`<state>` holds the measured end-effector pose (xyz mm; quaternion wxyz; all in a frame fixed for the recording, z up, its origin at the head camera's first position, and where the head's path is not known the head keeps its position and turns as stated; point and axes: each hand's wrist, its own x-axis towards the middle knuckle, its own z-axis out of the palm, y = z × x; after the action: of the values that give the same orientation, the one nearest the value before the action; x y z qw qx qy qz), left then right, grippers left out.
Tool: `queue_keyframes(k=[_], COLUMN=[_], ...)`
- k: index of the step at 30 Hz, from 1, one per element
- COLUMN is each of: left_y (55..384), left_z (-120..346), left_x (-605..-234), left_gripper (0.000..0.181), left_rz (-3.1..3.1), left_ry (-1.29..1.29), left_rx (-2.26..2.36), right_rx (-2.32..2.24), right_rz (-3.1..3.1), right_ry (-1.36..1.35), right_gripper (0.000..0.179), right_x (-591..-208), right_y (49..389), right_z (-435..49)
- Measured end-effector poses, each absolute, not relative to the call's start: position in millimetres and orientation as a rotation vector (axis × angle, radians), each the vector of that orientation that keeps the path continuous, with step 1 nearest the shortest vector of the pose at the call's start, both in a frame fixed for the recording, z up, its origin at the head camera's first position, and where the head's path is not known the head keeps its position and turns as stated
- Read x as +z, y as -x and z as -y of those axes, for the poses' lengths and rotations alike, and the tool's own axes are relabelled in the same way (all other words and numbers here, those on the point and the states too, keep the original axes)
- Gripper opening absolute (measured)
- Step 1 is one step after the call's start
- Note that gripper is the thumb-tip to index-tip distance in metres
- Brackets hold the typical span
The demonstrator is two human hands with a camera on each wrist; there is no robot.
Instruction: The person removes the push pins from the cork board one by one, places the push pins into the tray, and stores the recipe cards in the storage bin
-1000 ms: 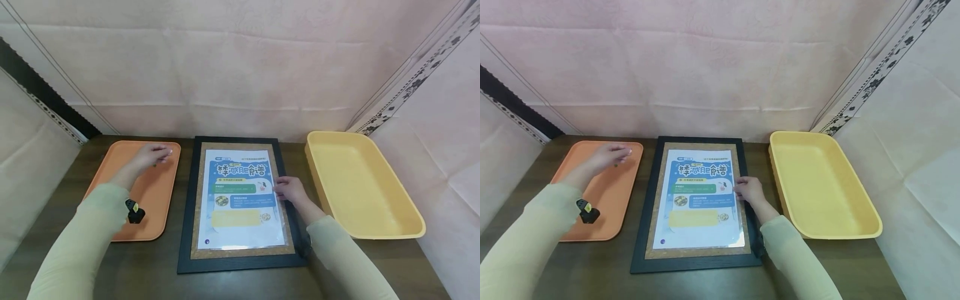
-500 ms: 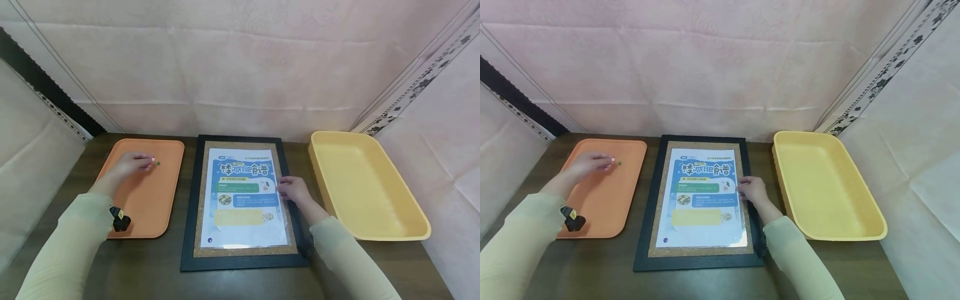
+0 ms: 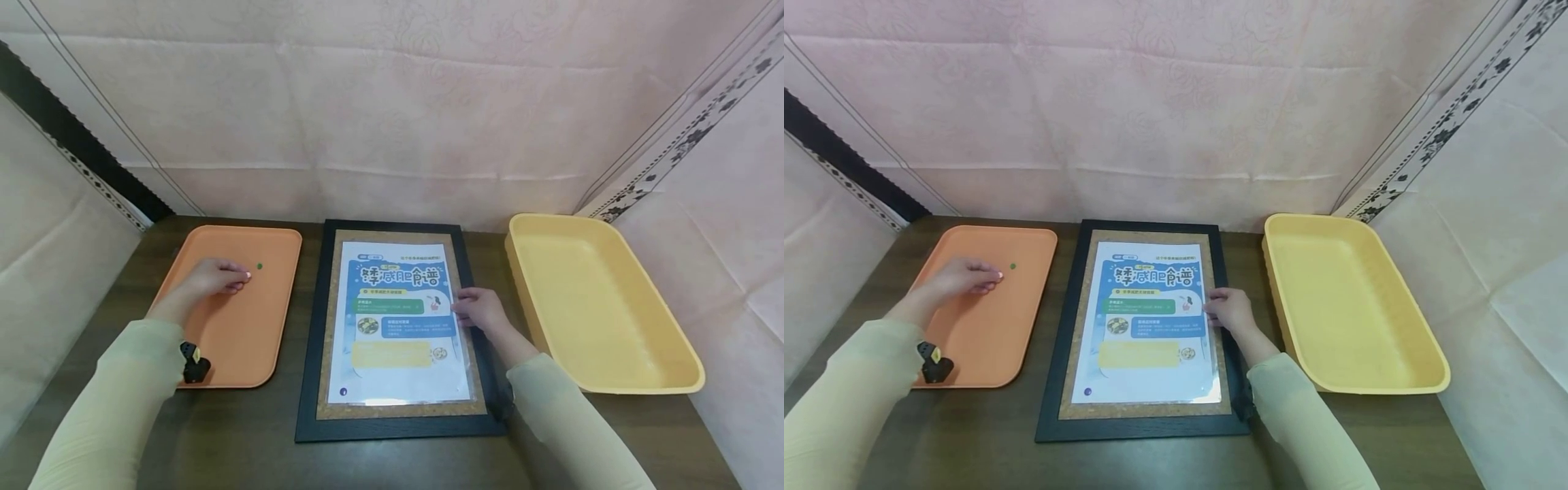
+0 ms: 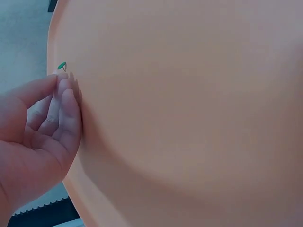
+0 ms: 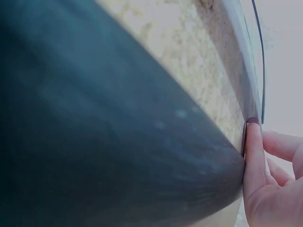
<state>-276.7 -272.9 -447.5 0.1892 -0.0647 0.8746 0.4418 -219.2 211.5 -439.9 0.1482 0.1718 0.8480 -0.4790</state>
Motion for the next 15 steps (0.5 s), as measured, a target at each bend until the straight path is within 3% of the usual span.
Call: queue_keyframes(k=[15], left_y=[275.4], left_z=[272.5], left_x=[-445.1], left_gripper=[0.034], left_rz=[-2.518], left_ry=[0.120], left_rx=[1.129], right_rx=[-1.392], right_rz=[-2.439], right_ry=[-0.493], right_gripper=[0.044], right_x=[-441.4], right_y=[219.0], right_z=[-210.4])
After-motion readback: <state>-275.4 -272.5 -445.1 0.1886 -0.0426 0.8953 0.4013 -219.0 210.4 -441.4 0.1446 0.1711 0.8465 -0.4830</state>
